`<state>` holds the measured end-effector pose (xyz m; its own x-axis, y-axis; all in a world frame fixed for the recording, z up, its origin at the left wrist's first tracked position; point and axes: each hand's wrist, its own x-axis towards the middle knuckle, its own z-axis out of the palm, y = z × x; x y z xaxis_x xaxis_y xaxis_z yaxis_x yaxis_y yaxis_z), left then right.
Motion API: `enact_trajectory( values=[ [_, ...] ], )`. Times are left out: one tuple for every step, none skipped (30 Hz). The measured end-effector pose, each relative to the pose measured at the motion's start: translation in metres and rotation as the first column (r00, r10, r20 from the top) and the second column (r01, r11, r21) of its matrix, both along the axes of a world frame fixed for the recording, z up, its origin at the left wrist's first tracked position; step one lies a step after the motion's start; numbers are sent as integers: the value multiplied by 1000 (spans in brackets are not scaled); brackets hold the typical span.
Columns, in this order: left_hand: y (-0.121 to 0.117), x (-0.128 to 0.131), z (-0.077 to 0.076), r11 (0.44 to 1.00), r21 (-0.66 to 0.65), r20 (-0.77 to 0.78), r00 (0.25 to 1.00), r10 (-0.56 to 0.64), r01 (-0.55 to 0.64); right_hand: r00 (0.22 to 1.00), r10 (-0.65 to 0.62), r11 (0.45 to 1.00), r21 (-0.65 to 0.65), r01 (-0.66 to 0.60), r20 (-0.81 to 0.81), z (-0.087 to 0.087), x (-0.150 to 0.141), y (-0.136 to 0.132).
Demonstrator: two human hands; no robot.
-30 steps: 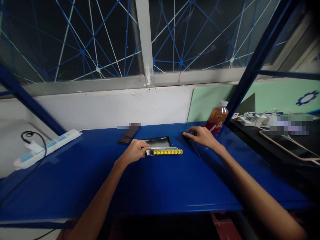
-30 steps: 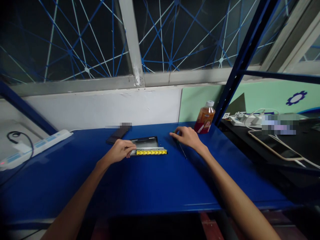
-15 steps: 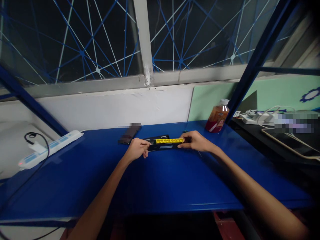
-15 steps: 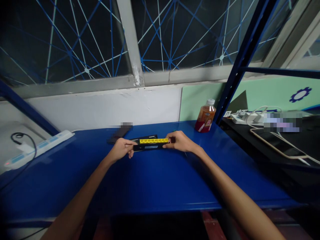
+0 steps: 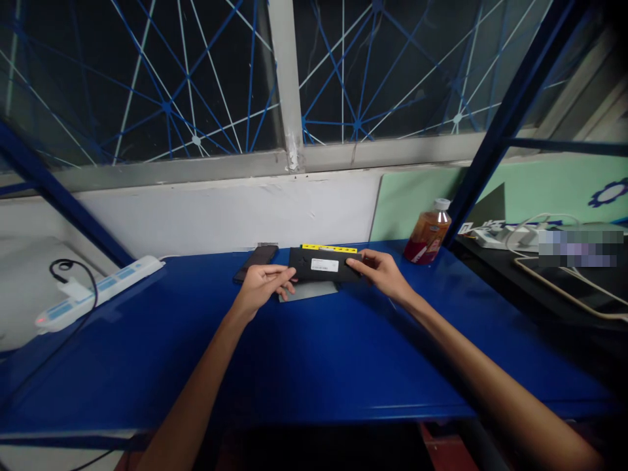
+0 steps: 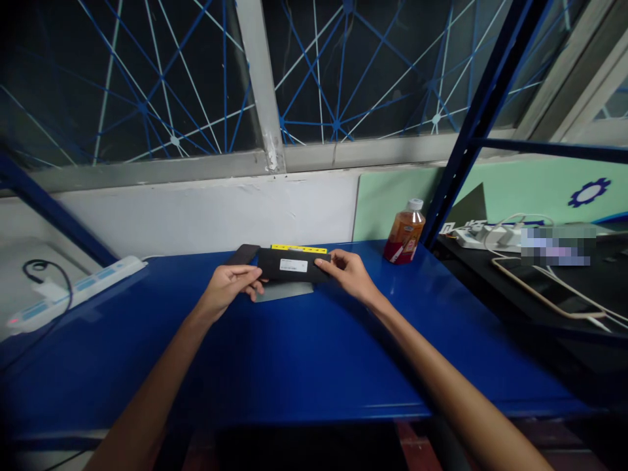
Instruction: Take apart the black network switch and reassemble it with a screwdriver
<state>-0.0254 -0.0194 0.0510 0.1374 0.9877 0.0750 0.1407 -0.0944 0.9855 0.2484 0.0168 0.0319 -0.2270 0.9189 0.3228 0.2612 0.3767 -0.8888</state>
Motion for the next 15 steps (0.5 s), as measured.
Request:
enact_trajectory(
  values=[
    [-1,0,1,1000,8,-21,1000,-12,12,1000,-25,999,24,24,13,-2,-2,0],
    [-1,-1,2,1000,8,-40,999,-20,20,998,-53,998,45,52,34,-3,-4,0],
    [-2,-1,2,1000,-1,-58,998,-26,26,994,-84,995,61,80,64,-5,-5,0],
    [-1,0,1,1000,-13,-72,997,-27,26,988,-111,992,71,104,103,-6,-7,0],
    [-1,0,0,1000,-26,-83,996,-18,16,980,-131,990,75,121,149,-7,-8,0],
    [0,0,-2,999,-39,-88,996,-6,2,970,-145,988,74,133,197,-8,-9,1],
    [1,1,-5,999,-47,-87,996,15,-19,957,-158,987,72,145,244,-8,-10,1],
    [2,1,-8,997,-57,-86,995,45,-50,942,-175,984,73,161,286,-9,-11,2],
    [2,1,-11,995,-67,-87,994,65,-71,928,-195,981,73,181,317,-9,-11,3],
    [2,1,-14,993,-72,-91,992,84,-91,918,-213,977,70,201,334,-10,-12,3],
    [1,1,-16,991,-76,-101,990,98,-106,915,-217,976,62,208,341,-10,-13,3],
    [-1,0,-18,991,-70,-117,987,108,-117,919,-201,979,49,196,339,-10,-14,3],
    [-4,-1,-19,990,-58,-140,983,117,-126,928,-170,985,35,168,331,-11,-15,3],
    [-8,-2,-20,991,-42,-172,978,122,-130,937,-132,991,25,131,324,-11,-16,3],
    [-12,-3,-20,990,-22,-214,968,128,-136,942,-93,996,22,91,321,-12,-17,2]
  ],
)
